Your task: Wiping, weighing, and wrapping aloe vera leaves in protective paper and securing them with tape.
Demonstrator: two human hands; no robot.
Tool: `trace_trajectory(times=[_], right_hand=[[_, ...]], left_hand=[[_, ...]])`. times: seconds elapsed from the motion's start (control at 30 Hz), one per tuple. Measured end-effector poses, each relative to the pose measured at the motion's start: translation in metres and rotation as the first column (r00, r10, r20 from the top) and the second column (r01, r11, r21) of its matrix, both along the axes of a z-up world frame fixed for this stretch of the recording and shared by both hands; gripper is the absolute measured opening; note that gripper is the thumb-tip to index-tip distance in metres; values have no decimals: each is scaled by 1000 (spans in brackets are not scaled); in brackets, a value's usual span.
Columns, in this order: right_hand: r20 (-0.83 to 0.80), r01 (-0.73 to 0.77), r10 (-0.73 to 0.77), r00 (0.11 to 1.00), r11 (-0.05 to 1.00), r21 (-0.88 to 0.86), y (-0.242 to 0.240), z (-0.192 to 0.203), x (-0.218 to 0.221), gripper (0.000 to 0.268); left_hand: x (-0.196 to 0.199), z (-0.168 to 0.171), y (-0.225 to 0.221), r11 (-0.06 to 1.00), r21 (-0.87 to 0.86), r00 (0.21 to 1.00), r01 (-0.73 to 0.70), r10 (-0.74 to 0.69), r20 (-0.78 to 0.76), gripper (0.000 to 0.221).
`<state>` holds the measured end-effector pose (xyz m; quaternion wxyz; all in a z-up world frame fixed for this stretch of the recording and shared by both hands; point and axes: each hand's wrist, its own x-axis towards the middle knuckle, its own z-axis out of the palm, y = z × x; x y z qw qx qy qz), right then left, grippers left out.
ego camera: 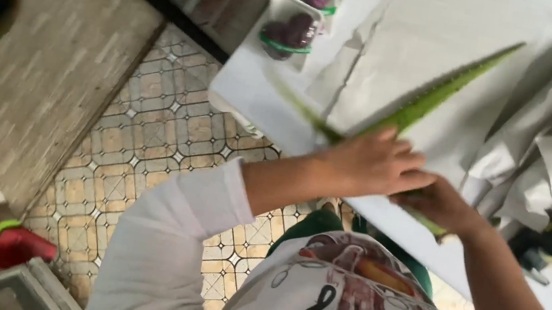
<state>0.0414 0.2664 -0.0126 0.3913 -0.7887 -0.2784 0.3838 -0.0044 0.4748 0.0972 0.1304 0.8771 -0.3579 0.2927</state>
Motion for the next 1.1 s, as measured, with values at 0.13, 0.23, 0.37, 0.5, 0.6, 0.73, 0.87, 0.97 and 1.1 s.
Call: trace_trajectory(times=[0.13, 0.23, 0.37, 0.5, 0.6, 0.73, 0.87, 0.97, 1.1], right_hand=[[71, 249, -246, 967, 967, -47, -23, -3, 34, 31], [-279, 538, -480, 832, 822, 189, -28, -45, 47, 24], [-551, 806, -642, 533, 583, 100, 16, -96, 53, 43], [-743, 904, -586, 324, 423, 61, 50, -161, 50, 40], [-739, 939, -617, 272, 339, 62, 76, -151, 45, 45], [-718, 936, -651, 248, 352, 5, 89, -156, 42, 43], [-629, 935, -743, 231, 347, -67, 102, -130, 44, 49], [-561, 930, -795, 231, 350, -114, 107, -99, 42, 53], [-463, 924, -851, 246, 351, -153, 107, -89, 45, 61]], left_hand=[[15, 32, 58, 957, -289, 996, 12, -38, -82, 28], [8, 27, 100, 794, -602, 983, -88, -28, -181, 37], [-29, -60, 121, 392, -632, 715, -668, 103, -691, 20], [-78, -168, 111, 321, -198, 203, -926, -20, -979, 28], [-97, -211, 102, 395, -97, 75, -913, -70, -995, 45], [-108, -224, 92, 382, -108, 38, -918, -186, -982, 57], [-102, -202, 86, 476, -148, 39, -867, -231, -972, 59], [-101, -195, 84, 522, -138, 35, -842, -201, -979, 60], [-101, -192, 85, 536, -134, 49, -833, -170, -984, 54]])
